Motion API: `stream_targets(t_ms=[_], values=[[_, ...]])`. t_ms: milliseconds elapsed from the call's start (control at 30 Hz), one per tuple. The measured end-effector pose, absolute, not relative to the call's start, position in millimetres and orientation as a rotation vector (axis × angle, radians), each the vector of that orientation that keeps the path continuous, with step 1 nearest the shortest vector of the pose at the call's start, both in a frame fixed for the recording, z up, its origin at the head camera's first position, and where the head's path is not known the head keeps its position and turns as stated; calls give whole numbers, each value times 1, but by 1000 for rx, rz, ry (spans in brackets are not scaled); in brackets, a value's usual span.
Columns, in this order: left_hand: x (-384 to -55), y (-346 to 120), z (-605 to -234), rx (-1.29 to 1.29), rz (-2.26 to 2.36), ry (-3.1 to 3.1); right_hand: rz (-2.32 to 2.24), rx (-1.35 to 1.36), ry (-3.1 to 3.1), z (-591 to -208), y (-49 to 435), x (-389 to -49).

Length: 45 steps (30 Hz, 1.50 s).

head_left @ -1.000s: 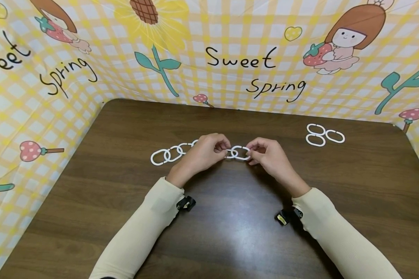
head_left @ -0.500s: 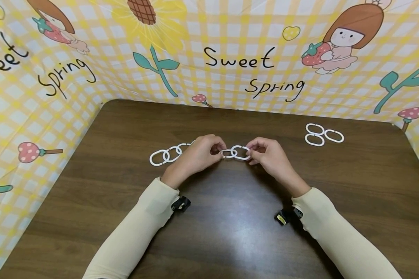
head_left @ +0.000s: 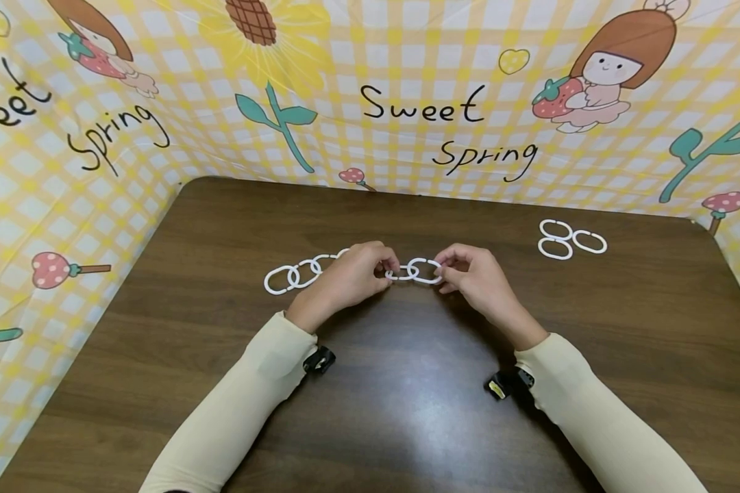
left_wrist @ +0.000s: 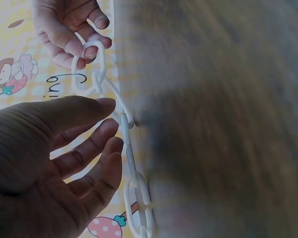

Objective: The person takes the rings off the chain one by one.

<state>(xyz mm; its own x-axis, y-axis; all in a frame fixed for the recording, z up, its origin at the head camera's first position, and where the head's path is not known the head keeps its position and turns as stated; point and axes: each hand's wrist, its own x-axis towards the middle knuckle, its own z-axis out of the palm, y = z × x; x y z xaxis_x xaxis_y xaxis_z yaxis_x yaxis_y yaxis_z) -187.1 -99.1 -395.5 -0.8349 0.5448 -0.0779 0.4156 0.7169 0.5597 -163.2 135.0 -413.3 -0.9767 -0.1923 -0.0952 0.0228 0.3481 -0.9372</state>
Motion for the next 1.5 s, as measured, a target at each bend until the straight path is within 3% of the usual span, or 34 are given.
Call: stream_targets(t_ms=[1500], values=[[-190,-93,-395,798,888,2732,-1719,-126,2416,-407,136,-164]])
